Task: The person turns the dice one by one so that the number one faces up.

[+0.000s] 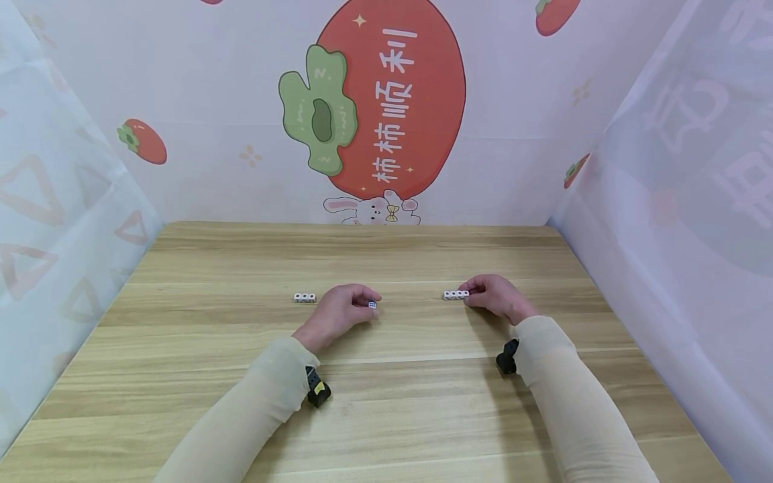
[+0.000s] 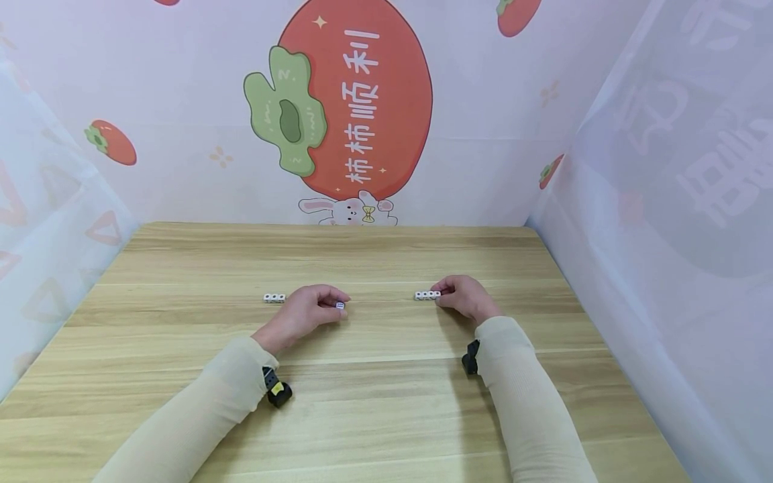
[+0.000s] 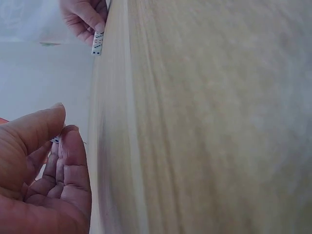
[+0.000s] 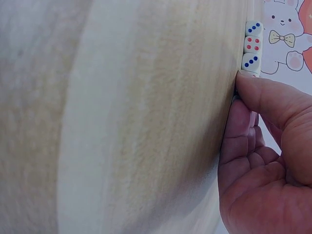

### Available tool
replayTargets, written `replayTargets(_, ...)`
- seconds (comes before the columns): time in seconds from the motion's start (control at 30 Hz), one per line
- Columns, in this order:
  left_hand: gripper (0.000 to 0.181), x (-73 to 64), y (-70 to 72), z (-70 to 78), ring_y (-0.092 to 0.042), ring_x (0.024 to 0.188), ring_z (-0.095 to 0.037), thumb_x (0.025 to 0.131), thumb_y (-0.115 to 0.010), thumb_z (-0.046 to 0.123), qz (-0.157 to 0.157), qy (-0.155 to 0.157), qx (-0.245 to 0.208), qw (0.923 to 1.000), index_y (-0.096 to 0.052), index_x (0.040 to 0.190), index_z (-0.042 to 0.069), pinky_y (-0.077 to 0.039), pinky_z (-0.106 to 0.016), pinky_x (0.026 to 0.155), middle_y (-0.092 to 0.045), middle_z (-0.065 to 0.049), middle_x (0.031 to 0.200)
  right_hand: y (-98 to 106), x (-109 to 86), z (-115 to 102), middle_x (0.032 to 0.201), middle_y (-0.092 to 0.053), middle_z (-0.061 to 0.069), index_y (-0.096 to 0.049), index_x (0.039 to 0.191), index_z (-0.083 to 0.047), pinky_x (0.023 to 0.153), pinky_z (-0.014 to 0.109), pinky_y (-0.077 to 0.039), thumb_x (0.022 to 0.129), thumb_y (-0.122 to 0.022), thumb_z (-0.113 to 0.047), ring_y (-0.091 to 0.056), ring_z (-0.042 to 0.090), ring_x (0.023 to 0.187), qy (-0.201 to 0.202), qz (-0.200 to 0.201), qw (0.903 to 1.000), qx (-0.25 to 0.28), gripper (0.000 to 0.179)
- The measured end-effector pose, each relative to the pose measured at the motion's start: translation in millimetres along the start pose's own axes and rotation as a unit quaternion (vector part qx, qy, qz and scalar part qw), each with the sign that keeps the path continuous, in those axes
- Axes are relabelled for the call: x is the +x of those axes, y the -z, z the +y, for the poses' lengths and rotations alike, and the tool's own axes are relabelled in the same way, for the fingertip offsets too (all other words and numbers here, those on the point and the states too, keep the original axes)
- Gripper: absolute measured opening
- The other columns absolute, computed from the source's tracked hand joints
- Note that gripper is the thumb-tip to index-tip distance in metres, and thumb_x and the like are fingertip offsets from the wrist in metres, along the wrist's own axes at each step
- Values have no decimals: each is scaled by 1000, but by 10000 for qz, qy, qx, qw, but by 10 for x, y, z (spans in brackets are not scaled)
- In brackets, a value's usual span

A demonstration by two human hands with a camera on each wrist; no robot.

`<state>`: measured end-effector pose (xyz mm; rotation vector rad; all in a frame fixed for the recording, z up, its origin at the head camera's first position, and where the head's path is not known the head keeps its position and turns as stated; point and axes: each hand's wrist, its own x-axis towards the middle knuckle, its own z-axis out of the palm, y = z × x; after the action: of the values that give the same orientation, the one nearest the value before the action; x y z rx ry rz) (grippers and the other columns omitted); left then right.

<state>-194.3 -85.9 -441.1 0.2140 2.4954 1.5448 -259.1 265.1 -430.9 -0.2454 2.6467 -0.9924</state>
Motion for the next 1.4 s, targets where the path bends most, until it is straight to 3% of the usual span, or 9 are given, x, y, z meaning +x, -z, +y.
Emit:
replayTargets(0.17, 26, 0, -5, 10, -64, 90, -16, 88, -82, 12, 115, 66, 20, 9999, -71, 112, 8, -54, -30, 79, -71, -1, 100, 3, 6, 5, 108, -71, 8, -74, 119, -5, 89, 33, -44, 96, -72, -9, -57, 20, 96, -16, -5, 10000, 23, 23)
replayTargets(0.47, 23, -15, -8, 17, -64, 88, -16, 88, -82, 12, 177, 138, -65, 9997, -71, 108, 9, -54, -30, 78, -70, -1, 99, 6, 3, -3, 110, -71, 9, -73, 119, -5, 90, 33, -44, 97, -72, -9, -57, 21, 97, -61, -22, 10000, 58, 23)
replayTargets(1.1, 24, -19, -6, -12, -66, 85, -17, 91, -79, 14, 98, -69, -120, 9999, -75, 114, 9, -54, -31, 78, -72, -1, 100, 7, 7, -11, 115, -71, 10, -73, 122, -5, 91, 35, -45, 98, -72, -11, -57, 21, 99, -169, -51, 9998, 135, 25)
replayTargets(1.4, 20, -19, -8, -24, -65, 84, -15, 94, -77, 16, 66, -119, 95, 9999, -77, 114, 11, -54, -32, 77, -73, -1, 100, 9, 0, -17, 115, -71, 11, -73, 122, -5, 92, 35, -44, 98, -72, -11, -58, 22, 100, -186, -67, 9997, 165, 25)
